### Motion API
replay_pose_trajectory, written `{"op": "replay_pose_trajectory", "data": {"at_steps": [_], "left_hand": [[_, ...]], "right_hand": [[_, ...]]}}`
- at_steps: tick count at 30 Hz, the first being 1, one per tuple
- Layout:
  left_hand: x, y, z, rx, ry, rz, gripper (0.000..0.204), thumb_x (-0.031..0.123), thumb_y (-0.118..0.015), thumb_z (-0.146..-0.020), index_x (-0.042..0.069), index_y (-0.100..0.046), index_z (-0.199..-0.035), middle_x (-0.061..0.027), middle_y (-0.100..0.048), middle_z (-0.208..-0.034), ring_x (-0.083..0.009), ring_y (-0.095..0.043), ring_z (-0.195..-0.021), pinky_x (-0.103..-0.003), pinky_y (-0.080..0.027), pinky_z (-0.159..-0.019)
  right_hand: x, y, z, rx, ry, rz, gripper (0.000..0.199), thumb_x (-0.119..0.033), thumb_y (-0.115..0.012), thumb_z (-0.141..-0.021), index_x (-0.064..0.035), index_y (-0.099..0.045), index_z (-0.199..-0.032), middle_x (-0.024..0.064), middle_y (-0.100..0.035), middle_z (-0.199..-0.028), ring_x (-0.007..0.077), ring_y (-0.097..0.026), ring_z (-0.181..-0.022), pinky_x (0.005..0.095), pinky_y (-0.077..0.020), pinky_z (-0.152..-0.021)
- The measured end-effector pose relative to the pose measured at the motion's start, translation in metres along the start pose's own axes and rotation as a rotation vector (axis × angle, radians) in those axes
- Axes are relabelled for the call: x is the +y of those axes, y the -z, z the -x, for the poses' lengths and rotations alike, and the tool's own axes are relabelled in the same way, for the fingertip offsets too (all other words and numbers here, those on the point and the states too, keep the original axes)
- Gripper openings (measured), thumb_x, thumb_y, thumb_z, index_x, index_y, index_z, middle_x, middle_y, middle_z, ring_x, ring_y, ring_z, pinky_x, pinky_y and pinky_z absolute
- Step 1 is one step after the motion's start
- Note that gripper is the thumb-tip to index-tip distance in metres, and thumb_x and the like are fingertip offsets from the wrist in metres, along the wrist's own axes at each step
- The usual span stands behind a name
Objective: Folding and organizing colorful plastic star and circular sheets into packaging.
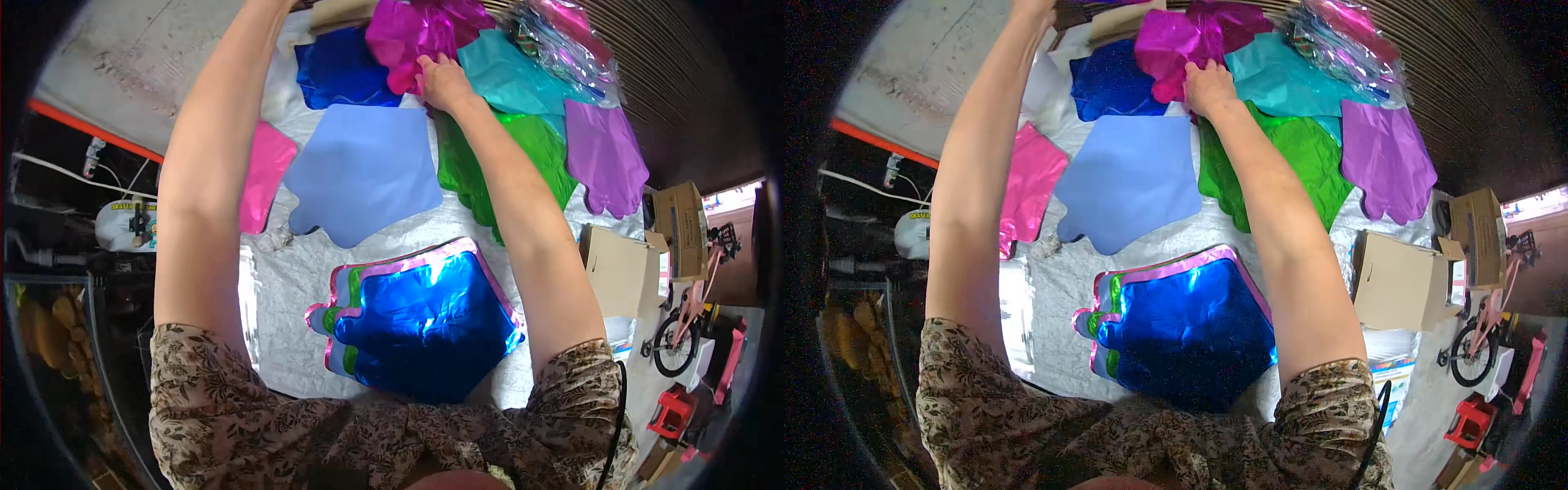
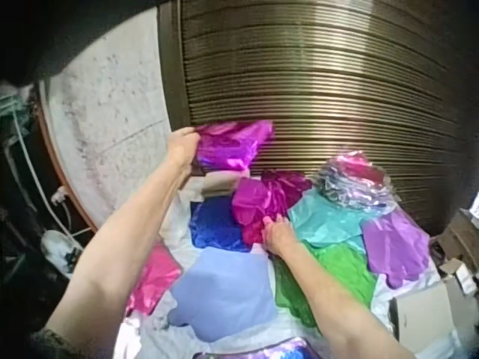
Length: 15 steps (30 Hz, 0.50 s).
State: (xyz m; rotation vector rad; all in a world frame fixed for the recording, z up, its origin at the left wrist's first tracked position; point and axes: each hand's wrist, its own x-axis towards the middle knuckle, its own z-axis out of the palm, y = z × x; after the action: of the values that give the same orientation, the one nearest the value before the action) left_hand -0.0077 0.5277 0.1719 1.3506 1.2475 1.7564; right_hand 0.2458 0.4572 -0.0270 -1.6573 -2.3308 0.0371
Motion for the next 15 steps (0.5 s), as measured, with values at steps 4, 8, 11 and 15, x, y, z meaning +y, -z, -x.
{"op": "replay_pose_trajectory", "data": {"at_steps": [4, 8, 11, 15], "left_hand": [[0.01, 0.077, -0.009, -0.54, 0.103, 0.573, 0.033, -0.003, -0.057, -0.087, 0.002, -0.072, -0.116, -0.007, -0.074, -0.097, -0.0155, -0.064, -0.067, -0.031, -0.054, -0.061], [0.062, 0.043, 0.095, -0.213, 0.216, -0.184, 0.02, 0.001, -0.062, -0.091, 0.007, -0.074, -0.107, -0.0032, -0.073, -0.097, -0.0162, -0.068, -0.081, -0.03, -0.052, -0.072], [0.078, 0.081, 0.148, -0.208, 0.007, -0.116, 0.013, 0.009, -0.07, -0.093, 0.004, -0.079, -0.1, -0.0016, -0.074, -0.087, -0.0066, -0.064, -0.074, -0.023, -0.051, -0.069], [0.109, 0.075, 0.217, -0.399, -0.155, -0.232, 0.022, 0.002, -0.067, -0.091, 0.005, -0.077, -0.11, -0.0035, -0.075, -0.092, -0.0109, -0.068, -0.081, -0.024, -0.053, -0.076]], "right_hand": [[0.008, -0.021, -0.027, 0.047, 0.094, -0.014, 0.049, -0.03, -0.056, -0.096, -0.0128, -0.053, -0.142, 0.0285, -0.057, -0.135, 0.0441, -0.058, -0.123, 0.051, -0.0483, -0.103], [0.026, 0.007, -0.01, -0.036, 0.057, -0.314, 0.051, -0.035, -0.056, -0.098, -0.0077, -0.052, -0.142, 0.0292, -0.062, -0.128, 0.0432, -0.063, -0.118, 0.0503, -0.051, -0.101], [-0.041, 0.11, 0.048, -0.076, -0.023, -0.784, 0.057, -0.042, -0.054, -0.102, 0.0001, -0.051, -0.14, 0.0296, -0.068, -0.118, 0.0427, -0.065, -0.115, 0.0481, -0.0527, -0.101], [-0.048, 0.173, 0.118, -0.398, -0.25, -1.846, 0.077, -0.061, -0.052, -0.1, 0.0051, -0.048, -0.139, 0.0235, -0.069, -0.119, 0.0387, -0.067, -0.112, 0.0508, -0.0561, -0.096]]}}
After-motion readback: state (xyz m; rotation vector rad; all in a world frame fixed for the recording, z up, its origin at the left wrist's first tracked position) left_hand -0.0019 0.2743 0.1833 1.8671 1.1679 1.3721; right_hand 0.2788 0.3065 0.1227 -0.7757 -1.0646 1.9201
